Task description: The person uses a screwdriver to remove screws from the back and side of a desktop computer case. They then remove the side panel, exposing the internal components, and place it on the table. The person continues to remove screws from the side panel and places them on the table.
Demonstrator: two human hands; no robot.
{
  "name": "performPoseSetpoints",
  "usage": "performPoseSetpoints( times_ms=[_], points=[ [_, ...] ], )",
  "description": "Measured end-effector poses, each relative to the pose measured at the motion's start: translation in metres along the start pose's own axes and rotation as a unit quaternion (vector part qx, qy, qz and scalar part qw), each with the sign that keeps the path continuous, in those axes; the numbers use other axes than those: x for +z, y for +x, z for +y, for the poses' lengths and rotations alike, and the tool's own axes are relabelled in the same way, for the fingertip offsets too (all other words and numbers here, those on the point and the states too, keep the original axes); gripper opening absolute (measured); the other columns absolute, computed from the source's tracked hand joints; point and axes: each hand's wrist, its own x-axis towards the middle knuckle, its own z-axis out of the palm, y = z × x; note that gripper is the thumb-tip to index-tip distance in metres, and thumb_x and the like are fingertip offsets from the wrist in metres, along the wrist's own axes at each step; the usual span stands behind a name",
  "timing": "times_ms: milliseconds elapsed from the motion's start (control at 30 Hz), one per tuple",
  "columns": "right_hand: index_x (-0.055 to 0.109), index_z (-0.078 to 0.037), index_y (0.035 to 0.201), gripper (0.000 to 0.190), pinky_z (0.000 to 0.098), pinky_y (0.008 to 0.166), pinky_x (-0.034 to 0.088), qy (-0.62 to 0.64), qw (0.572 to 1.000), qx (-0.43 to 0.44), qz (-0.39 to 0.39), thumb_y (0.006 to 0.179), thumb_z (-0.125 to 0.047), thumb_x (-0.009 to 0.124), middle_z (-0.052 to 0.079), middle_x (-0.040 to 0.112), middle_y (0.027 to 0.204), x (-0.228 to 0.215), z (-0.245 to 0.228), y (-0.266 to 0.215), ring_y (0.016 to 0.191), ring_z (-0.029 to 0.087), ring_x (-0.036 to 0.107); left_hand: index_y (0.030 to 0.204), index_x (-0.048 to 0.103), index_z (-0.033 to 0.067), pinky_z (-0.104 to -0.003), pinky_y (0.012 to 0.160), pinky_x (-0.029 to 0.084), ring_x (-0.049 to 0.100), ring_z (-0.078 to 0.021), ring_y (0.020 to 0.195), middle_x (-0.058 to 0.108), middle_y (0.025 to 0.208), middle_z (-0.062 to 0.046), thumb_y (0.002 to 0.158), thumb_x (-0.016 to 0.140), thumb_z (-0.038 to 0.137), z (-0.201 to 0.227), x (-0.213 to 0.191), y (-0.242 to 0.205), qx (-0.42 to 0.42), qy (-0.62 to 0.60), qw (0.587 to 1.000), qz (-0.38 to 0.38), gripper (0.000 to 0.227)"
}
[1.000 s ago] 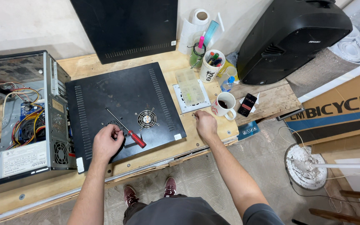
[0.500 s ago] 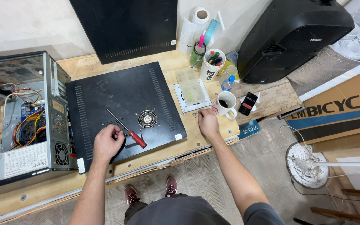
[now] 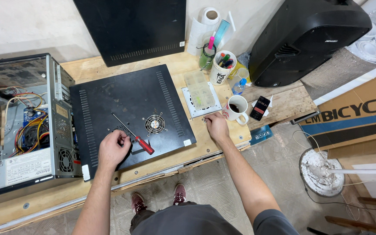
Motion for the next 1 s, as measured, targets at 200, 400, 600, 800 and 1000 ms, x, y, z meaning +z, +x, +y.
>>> performPoseSetpoints(
  times_ms=[200,400,600,800,1000],
  points=[
    [0.088,-0.029,0.118,0.021,0.0401,0.099,0.068,0.004,1.0,0.007,0.011,0.103,-0.02,0.078,0.001,0.079,0.115,0.009,0.013,0.001,0.115,0.029,0.08,0.097,0.075,0.0116,-0.041,0.079,0.061,0.076,-0.0269,0.085,0.074,0.078,-0.007,0.095,0.084,0.016,-0.001,0.001,0.0,-0.008,-0.006,1.0,-0.001,0.01],
    [0.085,-0.019,0.119,0.019,0.043,0.095,0.067,0.064,0.995,-0.023,0.071,0.105,-0.015,0.073,0.007,0.079,0.108,-0.023,-0.023,-0.009,0.107,0.032,0.08,0.096,0.076,0.0115,-0.042,0.073,0.059,0.074,-0.0287,0.077,0.072,0.074,-0.007,0.095,0.084,0.016,0.004,-0.002,0.002,-0.04,-0.035,0.999,0.0,0.01],
    [0.085,-0.018,0.122,0.02,0.0351,0.078,0.068,0.178,0.976,-0.086,0.09,0.104,-0.014,0.077,0.006,0.082,0.105,-0.067,-0.137,-0.04,0.095,0.024,0.081,0.096,0.075,0.0117,-0.041,0.068,0.056,0.067,-0.0253,0.068,0.07,0.07,-0.007,0.094,0.084,0.016,-0.013,0.001,0.004,-0.049,-0.101,0.993,0.023,0.01],
    [0.085,-0.017,0.119,0.018,0.0371,0.074,0.07,0.175,0.97,-0.166,0.036,0.101,-0.02,0.08,0.005,0.082,0.098,-0.048,-0.216,-0.081,0.097,0.028,0.081,0.098,0.078,0.014,-0.036,0.066,0.055,0.067,-0.02,0.067,0.075,0.075,-0.005,0.095,0.085,0.019,-0.028,0.002,0.007,-0.075,-0.151,0.985,0.028,0.009],
    [0.081,-0.008,0.119,0.027,0.0493,0.09,0.067,0.096,0.967,-0.235,-0.02,0.1,-0.027,0.081,0.015,0.079,0.103,-0.014,-0.285,-0.118,0.106,0.039,0.079,0.108,0.075,0.0069,-0.038,0.071,0.06,0.077,-0.0248,0.079,0.083,0.091,-0.015,0.108,0.075,0.017,-0.04,0.002,0.011,-0.07,-0.201,0.975,0.072,0.01]
  ],
)
